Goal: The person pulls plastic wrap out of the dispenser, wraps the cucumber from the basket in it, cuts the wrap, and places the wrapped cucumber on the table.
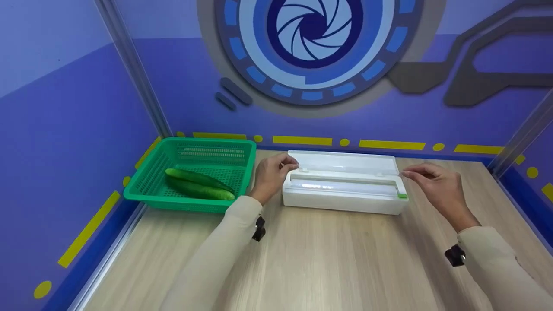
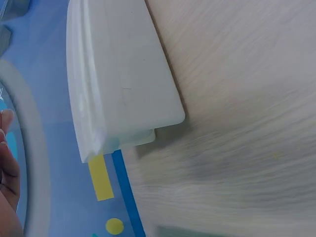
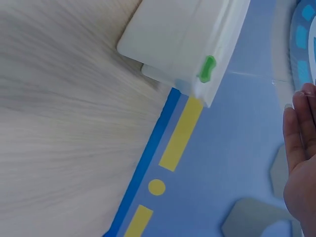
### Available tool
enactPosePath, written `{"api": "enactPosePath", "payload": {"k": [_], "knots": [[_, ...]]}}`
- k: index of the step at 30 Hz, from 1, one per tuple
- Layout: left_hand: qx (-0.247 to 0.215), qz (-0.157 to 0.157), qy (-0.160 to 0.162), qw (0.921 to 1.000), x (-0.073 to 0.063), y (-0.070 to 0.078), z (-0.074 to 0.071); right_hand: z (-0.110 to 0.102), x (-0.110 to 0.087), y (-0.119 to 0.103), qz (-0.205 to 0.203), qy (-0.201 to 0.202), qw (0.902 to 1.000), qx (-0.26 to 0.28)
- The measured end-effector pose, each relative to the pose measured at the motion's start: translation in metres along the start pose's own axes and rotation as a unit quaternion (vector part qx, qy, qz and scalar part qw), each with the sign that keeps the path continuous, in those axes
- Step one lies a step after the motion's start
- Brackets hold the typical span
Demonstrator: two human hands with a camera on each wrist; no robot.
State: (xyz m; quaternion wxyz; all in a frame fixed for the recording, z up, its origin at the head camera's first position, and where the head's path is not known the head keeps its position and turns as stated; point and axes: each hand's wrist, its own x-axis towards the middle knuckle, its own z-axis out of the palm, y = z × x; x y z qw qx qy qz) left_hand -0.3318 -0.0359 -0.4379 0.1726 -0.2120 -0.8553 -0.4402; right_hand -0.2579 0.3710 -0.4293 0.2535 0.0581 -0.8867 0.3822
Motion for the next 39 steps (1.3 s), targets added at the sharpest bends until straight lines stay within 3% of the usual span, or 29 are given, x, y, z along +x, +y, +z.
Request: {"api": "enactPosePath", "payload": {"k": [11,29,35,39], "knots": [[0.026,0.064,0.029,0.9972,0.01,0.013,-0.018,-0.01,0.006,-0.014,-0.033,0.044,0.9984,0.009],[0.037,0.154,0.099,0.9825,0.019,0.036,-0.045,-0.035,0.016,-0.039,-0.053,0.09,0.993,0.056],[0.034,0.18,0.119,0.9758,0.021,0.043,-0.05,-0.046,0.018,-0.045,-0.065,0.08,0.9924,0.067],[0.04,0.193,0.111,0.974,0.018,0.044,-0.052,-0.055,0.019,-0.047,-0.057,0.048,0.994,0.08]]}}
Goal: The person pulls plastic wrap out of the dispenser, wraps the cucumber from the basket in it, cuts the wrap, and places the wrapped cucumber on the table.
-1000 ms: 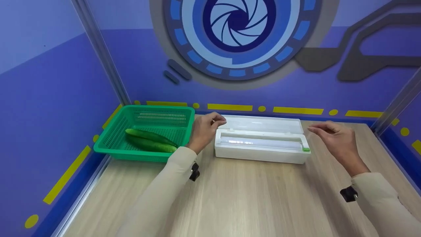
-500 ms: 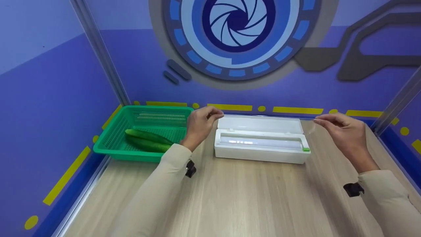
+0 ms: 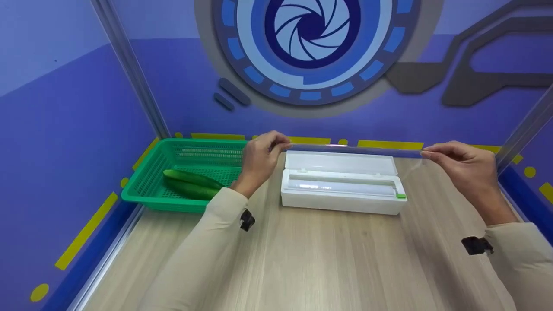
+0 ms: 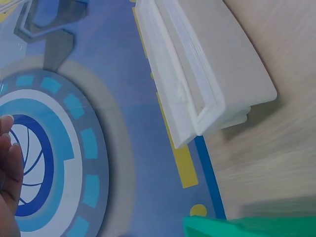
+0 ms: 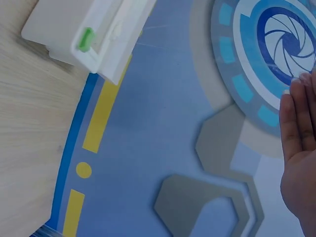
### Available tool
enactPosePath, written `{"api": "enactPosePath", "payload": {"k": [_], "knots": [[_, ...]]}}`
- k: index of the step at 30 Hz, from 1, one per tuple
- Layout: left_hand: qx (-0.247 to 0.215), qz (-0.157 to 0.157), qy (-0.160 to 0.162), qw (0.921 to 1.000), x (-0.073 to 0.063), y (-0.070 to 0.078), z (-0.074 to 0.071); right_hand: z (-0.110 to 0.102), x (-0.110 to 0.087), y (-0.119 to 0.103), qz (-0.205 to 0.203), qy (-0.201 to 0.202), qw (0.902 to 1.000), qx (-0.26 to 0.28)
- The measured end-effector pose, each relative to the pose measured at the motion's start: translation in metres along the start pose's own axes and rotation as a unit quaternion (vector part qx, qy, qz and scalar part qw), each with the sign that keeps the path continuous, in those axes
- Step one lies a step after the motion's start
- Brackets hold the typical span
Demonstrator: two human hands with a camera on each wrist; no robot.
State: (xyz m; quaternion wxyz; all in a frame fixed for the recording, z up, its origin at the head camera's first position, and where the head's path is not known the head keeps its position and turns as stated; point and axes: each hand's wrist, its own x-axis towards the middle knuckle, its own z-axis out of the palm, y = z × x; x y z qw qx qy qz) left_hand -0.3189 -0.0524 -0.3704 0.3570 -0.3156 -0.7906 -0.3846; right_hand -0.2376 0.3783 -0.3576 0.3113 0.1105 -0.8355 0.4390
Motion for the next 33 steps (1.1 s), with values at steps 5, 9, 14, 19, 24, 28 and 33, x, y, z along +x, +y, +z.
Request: {"api": "enactPosePath", "payload": {"k": [5,9,14,19,24,28,33], "knots": [[-0.033,-0.012,-0.058,0.9977,-0.004,0.003,-0.01,-0.016,-0.001,0.001,0.02,-0.079,0.9966,0.012],[-0.114,-0.071,-0.148,0.9799,-0.008,0.009,-0.021,-0.026,-0.006,0.004,0.023,-0.155,0.9876,0.01],[-0.193,-0.134,-0.241,0.9416,-0.014,0.013,-0.031,-0.034,-0.012,0.006,0.046,-0.254,0.9659,0.022],[-0.232,-0.161,-0.319,0.9046,-0.022,0.014,-0.036,-0.037,-0.018,0.009,0.041,-0.347,0.9341,0.073],[-0.257,-0.2,-0.415,0.8497,-0.035,0.013,-0.035,-0.037,-0.028,0.018,0.072,-0.438,0.886,0.134],[-0.267,-0.217,-0.465,0.8159,-0.046,0.012,-0.031,-0.032,-0.039,0.025,0.103,-0.483,0.856,0.153],[-0.25,-0.213,-0.5,0.8011,-0.058,0.011,-0.021,-0.023,-0.055,0.035,0.123,-0.512,0.833,0.168]]}}
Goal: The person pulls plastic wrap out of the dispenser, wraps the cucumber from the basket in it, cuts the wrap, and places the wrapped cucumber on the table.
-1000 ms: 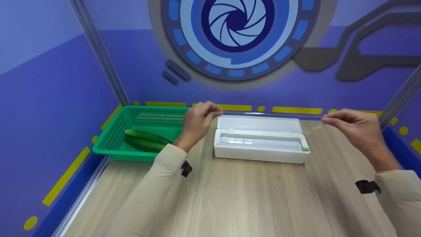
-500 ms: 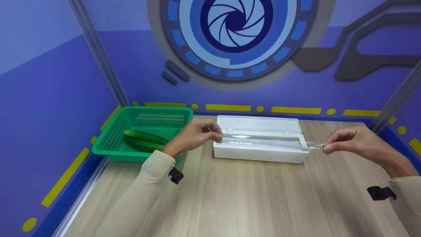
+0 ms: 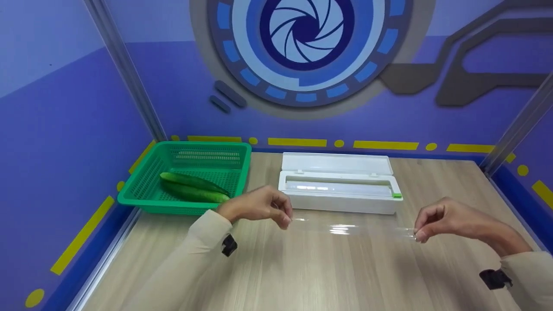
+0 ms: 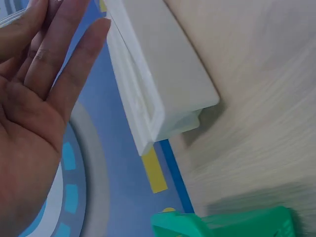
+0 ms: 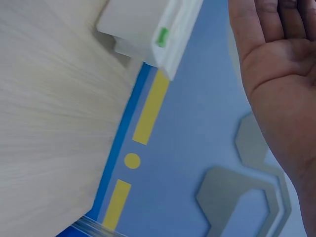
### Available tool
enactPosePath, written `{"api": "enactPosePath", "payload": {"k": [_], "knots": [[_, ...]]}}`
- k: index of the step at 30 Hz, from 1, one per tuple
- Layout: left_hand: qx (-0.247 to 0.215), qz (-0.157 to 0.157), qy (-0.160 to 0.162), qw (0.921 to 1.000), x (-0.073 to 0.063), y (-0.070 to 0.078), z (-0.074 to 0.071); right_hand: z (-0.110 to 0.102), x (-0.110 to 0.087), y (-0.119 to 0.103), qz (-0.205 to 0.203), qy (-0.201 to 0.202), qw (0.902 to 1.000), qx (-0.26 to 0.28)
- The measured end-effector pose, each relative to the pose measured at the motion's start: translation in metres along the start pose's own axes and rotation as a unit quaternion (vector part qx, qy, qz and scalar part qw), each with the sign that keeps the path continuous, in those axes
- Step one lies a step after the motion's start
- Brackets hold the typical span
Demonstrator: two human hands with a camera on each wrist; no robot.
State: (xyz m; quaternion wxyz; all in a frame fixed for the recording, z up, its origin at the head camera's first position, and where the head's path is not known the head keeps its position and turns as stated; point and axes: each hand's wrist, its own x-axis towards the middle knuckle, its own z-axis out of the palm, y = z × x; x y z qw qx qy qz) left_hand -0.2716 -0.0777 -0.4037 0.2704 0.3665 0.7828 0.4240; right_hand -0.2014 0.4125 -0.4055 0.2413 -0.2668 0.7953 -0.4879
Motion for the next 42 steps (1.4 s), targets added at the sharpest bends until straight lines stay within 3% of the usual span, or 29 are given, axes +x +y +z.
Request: {"api": "enactPosePath", "payload": {"k": [8,18,21,25,30,34,37,42], "knots": [[0.06,-0.035,-0.025,0.9973,0.004,-0.023,0.025,0.025,0.006,0.023,0.023,-0.025,0.9992,-0.021],[0.085,-0.012,-0.05,0.9951,0.004,-0.043,0.047,0.049,0.008,0.054,0.02,-0.019,0.9992,-0.029],[0.121,-0.006,-0.047,0.9914,0.003,-0.051,0.055,0.057,0.01,0.063,0.019,-0.002,0.9988,-0.046],[0.206,0.005,-0.033,0.9779,0.003,-0.063,0.067,0.068,0.012,0.074,0.013,0.007,0.9975,-0.069],[0.303,0.029,-0.012,0.9524,0.003,-0.074,0.08,0.08,0.014,0.083,-0.025,0.018,0.9939,-0.105],[0.338,0.039,0.001,0.9404,0.004,-0.078,0.087,0.087,0.016,0.086,-0.042,0.028,0.9896,-0.135],[0.338,0.031,0.005,0.9406,0.004,-0.078,0.088,0.09,0.017,0.085,-0.029,0.028,0.9889,-0.143],[0.289,0.004,0.015,0.9572,0.005,-0.077,0.09,0.095,0.016,0.085,0.01,0.041,0.9891,-0.141]]}}
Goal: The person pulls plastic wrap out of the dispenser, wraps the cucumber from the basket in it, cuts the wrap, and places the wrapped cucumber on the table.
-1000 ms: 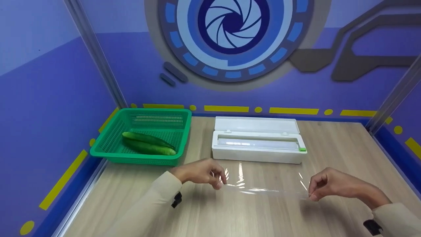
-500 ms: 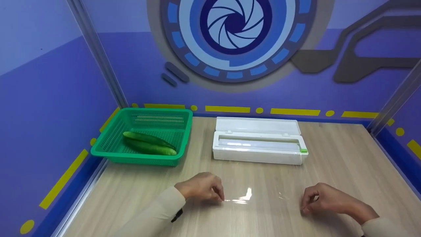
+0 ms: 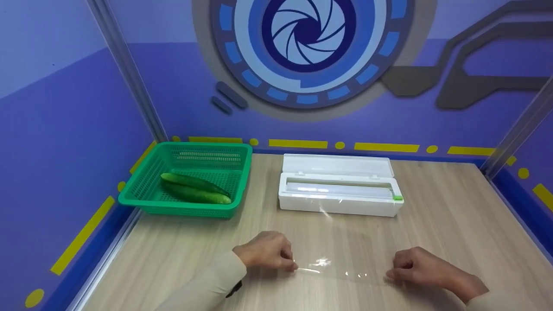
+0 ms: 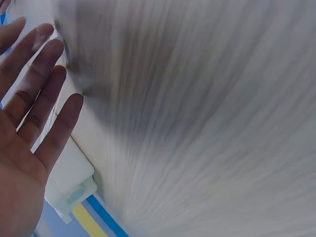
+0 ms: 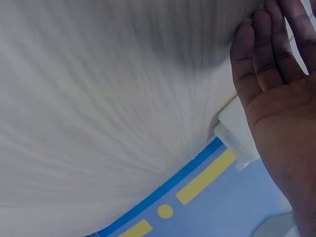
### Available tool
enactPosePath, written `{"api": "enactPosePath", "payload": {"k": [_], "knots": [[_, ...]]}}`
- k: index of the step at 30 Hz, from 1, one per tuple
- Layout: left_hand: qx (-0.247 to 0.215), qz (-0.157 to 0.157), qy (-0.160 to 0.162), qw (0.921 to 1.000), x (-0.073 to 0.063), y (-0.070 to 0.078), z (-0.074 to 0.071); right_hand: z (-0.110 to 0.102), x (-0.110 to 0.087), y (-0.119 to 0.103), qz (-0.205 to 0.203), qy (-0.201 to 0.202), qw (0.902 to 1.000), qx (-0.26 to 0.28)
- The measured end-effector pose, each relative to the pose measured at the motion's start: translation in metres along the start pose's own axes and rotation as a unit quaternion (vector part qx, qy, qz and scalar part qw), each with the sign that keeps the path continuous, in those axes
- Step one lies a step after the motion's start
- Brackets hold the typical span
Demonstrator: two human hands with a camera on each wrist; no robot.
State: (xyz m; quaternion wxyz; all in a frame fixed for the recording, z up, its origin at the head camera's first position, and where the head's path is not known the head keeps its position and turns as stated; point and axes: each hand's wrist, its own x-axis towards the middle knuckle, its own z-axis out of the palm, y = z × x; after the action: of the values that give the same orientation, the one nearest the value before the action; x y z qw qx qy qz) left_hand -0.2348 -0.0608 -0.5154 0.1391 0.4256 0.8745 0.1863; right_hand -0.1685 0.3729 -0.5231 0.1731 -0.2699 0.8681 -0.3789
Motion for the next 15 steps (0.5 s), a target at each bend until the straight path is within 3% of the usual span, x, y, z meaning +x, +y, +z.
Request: {"api": "enactPosePath", "payload": {"k": [4,10,15], "knots": [[-0.034,-0.016,0.005,0.9993,-0.002,0.0,0.004,0.006,0.001,0.001,0.012,0.017,0.9996,-0.021],[-0.006,-0.032,0.037,0.9988,-0.001,-0.001,0.008,0.011,-0.001,-0.002,0.055,0.044,0.9954,-0.066],[-0.012,-0.058,0.066,0.996,0.0,-0.002,0.013,0.014,-0.006,0.002,0.028,0.074,0.9946,-0.067]]}}
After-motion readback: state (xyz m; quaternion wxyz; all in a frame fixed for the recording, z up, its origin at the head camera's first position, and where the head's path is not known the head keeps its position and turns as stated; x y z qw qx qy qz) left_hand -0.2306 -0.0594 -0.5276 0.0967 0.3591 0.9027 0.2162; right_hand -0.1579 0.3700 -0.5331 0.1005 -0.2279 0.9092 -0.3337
